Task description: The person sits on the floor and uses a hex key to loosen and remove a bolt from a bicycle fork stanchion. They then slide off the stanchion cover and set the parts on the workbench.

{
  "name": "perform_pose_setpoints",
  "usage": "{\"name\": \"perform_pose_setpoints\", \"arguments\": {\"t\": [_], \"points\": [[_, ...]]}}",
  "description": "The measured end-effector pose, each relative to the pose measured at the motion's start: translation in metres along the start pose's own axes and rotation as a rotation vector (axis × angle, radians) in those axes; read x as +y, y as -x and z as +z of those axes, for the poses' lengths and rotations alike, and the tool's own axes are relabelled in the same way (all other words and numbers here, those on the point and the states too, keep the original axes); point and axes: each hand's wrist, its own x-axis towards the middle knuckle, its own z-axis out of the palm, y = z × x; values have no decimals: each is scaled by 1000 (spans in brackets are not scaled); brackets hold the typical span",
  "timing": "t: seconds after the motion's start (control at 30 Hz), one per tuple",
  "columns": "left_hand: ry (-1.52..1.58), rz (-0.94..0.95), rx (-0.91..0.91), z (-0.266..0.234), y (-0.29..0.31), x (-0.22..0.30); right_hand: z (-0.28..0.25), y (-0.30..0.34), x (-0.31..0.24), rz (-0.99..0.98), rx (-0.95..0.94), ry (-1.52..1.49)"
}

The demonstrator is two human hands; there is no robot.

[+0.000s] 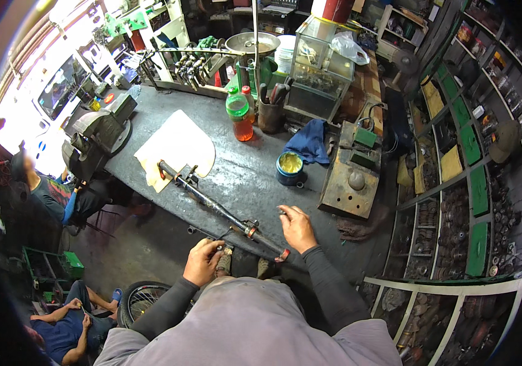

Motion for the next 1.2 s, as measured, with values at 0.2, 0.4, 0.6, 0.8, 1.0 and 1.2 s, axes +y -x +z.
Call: {"name": "perform_pose_setpoints", "arguments": {"t": [0.2, 0.4, 0.6, 0.8, 1.0, 1.2], "points": [[38, 252, -187, 6, -35, 34, -10, 43, -90, -144, -306, -285], [136, 360, -347, 12, -35, 33, 5, 80, -87, -151, -159, -304], [157, 290, -563, 10, -42, 36, 0, 93, -78, -92, -263, -338], [307, 24, -623, 21, -42, 26, -2, 84, -74, -135, -298, -360], [397, -150, -270, 27, -44, 31, -12, 30, -68, -79, -97, -265], [219, -322, -108, -19, -9, -26, -11, -13, 34, -233, 10, 295]]}}
